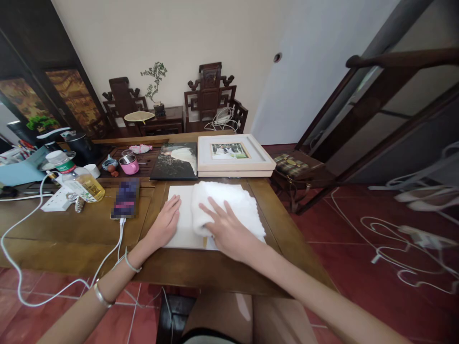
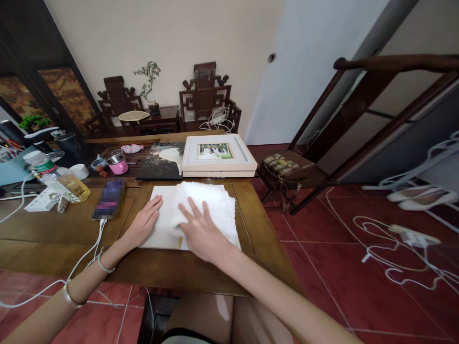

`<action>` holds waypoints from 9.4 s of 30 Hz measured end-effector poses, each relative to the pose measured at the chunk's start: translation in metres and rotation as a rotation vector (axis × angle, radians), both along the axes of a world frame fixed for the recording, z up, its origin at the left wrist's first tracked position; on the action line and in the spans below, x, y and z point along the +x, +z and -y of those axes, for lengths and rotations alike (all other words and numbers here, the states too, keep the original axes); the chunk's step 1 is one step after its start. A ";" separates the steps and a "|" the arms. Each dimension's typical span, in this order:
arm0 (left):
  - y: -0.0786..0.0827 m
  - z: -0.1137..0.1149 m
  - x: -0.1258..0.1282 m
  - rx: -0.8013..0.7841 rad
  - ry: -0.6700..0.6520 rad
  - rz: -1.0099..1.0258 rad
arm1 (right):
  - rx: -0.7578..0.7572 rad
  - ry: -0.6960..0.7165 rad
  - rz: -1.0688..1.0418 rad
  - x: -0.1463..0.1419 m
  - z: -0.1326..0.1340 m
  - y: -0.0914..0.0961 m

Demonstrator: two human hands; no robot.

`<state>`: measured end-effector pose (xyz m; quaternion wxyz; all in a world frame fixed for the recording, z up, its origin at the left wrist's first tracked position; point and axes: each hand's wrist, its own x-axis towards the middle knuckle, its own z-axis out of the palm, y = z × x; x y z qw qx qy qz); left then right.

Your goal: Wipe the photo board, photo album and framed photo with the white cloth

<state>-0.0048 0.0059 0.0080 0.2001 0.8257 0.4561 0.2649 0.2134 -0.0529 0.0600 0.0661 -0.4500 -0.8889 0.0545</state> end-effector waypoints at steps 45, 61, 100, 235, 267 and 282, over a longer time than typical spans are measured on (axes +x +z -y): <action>0.008 0.004 0.002 -0.095 0.039 0.148 | 0.051 -0.010 0.047 -0.044 -0.026 -0.010; 0.007 0.007 0.007 -0.011 0.035 0.056 | -0.060 0.115 -0.103 0.009 0.004 0.011; 0.004 0.004 0.007 0.062 0.018 0.000 | 0.018 0.132 -0.107 0.075 0.076 -0.008; -0.003 0.003 0.002 0.037 -0.009 -0.030 | -0.011 -0.061 0.080 -0.020 -0.012 0.007; 0.007 0.004 0.005 0.037 0.015 0.018 | -0.151 -0.029 -0.191 -0.028 -0.076 0.027; 0.004 0.005 0.002 0.034 -0.021 -0.027 | -0.134 -0.081 -0.201 0.028 -0.080 0.021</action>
